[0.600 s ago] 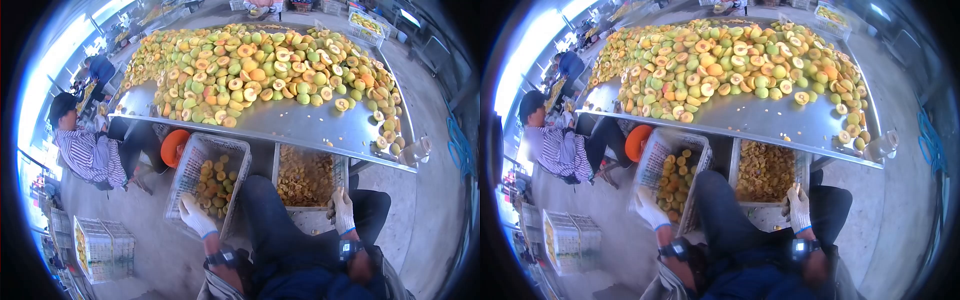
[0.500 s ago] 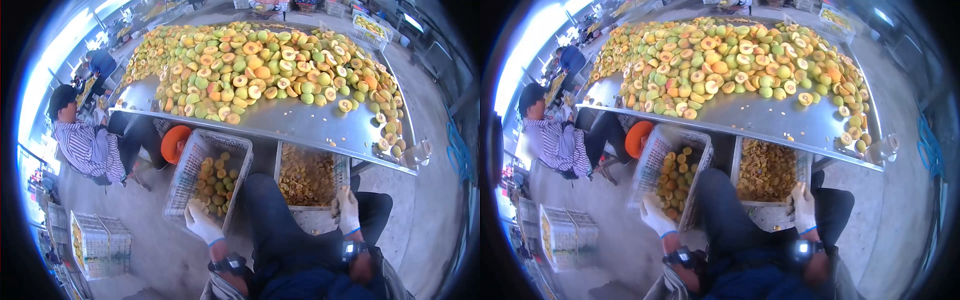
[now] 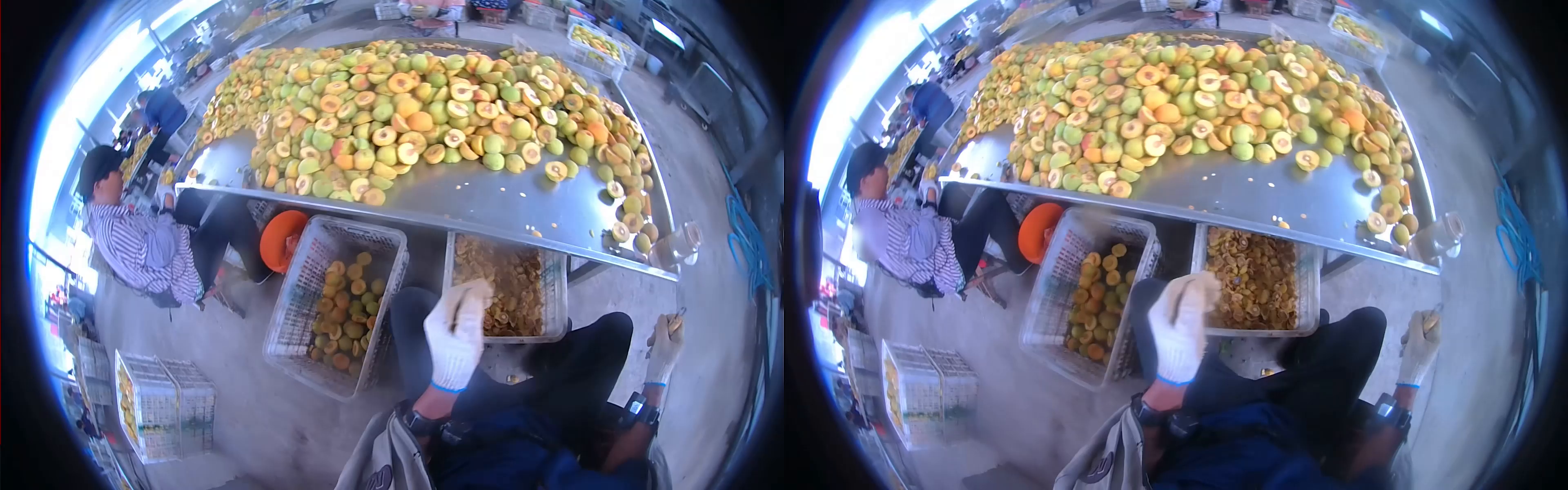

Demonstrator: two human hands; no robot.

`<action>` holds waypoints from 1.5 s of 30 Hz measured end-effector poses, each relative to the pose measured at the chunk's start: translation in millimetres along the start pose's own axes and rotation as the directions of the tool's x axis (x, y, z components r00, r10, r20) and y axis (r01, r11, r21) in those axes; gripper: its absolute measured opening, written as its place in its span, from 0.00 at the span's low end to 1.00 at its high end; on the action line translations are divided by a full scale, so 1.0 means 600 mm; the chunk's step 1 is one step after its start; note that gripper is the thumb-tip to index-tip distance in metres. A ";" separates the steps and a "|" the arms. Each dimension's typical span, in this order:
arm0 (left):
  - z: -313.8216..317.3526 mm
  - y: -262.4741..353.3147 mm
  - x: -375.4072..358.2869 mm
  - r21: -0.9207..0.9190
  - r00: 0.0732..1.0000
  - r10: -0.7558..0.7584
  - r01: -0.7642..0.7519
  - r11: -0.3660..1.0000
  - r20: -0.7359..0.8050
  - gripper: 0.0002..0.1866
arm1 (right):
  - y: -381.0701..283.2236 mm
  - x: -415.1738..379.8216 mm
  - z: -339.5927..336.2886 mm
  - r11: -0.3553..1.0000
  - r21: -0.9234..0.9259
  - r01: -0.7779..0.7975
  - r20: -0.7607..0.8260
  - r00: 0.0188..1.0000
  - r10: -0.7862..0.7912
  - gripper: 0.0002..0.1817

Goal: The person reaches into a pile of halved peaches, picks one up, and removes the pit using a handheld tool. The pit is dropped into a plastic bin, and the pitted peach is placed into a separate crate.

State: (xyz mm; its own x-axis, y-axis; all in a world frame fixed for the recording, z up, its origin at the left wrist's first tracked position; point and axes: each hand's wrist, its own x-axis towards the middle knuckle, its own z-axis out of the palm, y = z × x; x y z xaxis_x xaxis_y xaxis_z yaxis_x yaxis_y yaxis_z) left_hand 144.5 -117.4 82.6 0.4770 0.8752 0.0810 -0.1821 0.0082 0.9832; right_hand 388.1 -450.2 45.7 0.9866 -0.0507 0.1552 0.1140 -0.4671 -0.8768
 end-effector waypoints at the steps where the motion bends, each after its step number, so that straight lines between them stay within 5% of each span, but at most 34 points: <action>1: 0.023 -0.003 0.005 0.002 0.996 0.004 -0.005 1.000 0.089 0.14 | 0.008 -0.003 -0.002 0.999 -0.020 -0.043 0.012 0.999 0.043 0.09; 5: 0.102 -0.023 0.009 0.007 0.957 0.014 -0.017 1.000 0.290 0.12 | 0.224 -0.002 -0.018 0.966 -0.027 -0.258 0.041 0.965 0.259 0.09; 9: 0.146 -0.026 0.011 0.103 0.885 -0.005 -0.048 0.993 0.465 0.11 | 0.470 -0.105 -0.059 0.574 -0.069 -0.816 0.312 0.529 0.789 0.15; 11: 0.163 -0.042 0.013 0.148 0.856 -0.017 -0.070 0.986 0.516 0.11 | 0.515 -0.156 -0.069 0.383 -0.068 -0.921 0.366 0.334 0.868 0.15; 14: 0.173 -0.067 0.037 0.156 0.862 -0.014 -0.076 0.985 0.507 0.12 | 0.544 -0.223 -0.063 0.222 -0.027 -0.975 0.407 0.192 0.893 0.16; 20: 0.219 -0.058 0.137 0.257 0.928 -0.038 -0.063 0.964 0.370 0.15 | 0.557 -0.275 -0.047 0.098 0.046 -0.994 0.402 0.109 0.909 0.17; 24: 0.276 -0.076 0.196 0.365 0.919 -0.101 -0.049 0.930 0.380 0.15 | 0.552 -0.293 -0.043 0.032 0.071 -0.997 0.380 0.057 0.923 0.17; 29: 0.331 -0.117 0.264 0.404 0.858 -0.016 -0.224 0.887 0.513 0.16 | 0.527 -0.312 -0.036 -0.057 0.079 -0.995 0.329 -0.028 0.944 0.18; 33: 0.321 -0.161 0.301 0.581 0.867 -0.158 -0.173 0.795 0.473 0.20 | 0.502 -0.314 -0.029 -0.126 0.081 -0.989 0.290 -0.097 0.952 0.19; 37: 0.310 -0.190 0.347 0.432 0.851 -0.055 -0.208 0.878 0.522 0.10 | 0.480 -0.306 -0.012 -0.169 0.082 -0.982 0.267 -0.142 0.953 0.20; 41: 0.307 -0.208 0.372 0.451 0.847 -0.079 -0.198 0.871 0.525 0.12 | 0.462 -0.301 0.005 -0.182 0.093 -0.979 0.254 -0.154 0.955 0.20; 43: 0.298 -0.213 0.386 0.476 0.754 -0.078 -0.327 0.817 0.652 0.20 | 0.452 -0.302 0.009 -0.187 0.101 -0.977 0.247 -0.158 0.956 0.21; 45: 0.296 -0.214 0.393 0.420 0.760 -0.083 -0.262 0.869 0.645 0.19 | 0.445 -0.296 0.018 -0.180 0.099 -0.979 0.247 -0.151 0.957 0.21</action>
State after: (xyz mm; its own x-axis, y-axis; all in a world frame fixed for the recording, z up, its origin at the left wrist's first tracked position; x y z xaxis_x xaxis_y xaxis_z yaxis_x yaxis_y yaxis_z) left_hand 433.0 2.3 4.4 0.9320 0.3521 0.0856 0.0778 -0.4252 0.9017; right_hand 244.3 -556.4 -220.9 -0.0111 -0.2211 -0.9752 -0.9745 0.2210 -0.0390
